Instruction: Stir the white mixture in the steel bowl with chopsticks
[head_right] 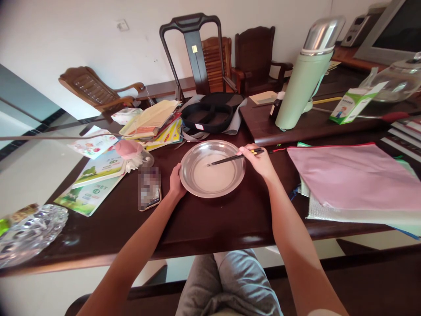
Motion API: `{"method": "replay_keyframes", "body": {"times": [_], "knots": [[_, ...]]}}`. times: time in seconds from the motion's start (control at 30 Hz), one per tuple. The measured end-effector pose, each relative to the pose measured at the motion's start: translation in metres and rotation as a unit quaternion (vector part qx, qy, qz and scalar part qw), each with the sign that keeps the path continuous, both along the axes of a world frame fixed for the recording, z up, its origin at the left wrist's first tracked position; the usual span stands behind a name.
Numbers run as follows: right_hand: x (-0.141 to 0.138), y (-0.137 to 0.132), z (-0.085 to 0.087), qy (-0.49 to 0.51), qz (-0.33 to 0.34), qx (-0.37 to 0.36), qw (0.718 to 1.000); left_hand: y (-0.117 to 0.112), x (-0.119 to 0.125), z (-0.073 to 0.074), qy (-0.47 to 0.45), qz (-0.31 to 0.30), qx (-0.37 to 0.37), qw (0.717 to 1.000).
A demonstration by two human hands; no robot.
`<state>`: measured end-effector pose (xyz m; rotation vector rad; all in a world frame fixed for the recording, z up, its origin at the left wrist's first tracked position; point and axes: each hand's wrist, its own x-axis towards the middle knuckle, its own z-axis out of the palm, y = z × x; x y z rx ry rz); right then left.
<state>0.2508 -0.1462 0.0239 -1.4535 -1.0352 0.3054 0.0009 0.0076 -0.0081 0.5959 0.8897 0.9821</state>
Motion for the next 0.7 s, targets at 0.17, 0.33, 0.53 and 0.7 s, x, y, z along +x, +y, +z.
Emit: {"method": "replay_keyframes", "body": {"times": [0.17,0.33,0.53,0.7], "knots": [[0.006,-0.004,0.0,0.047,-0.049,0.028,0.997,0.0,0.001,-0.001,-0.002,0.005,0.007,1.0],[-0.003,0.0,0.002,0.009,0.028,-0.011,1.0,0.001,0.001,-0.001,-0.001,0.007,0.001,1.0],[0.008,-0.003,-0.002,0.042,-0.059,0.029,0.997,0.0,0.0,-0.001,-0.003,-0.003,0.011,1.0],[0.0,-0.001,0.001,0.019,0.031,-0.019,0.999,0.002,-0.001,-0.005,0.003,-0.007,0.004,1.0]]}}
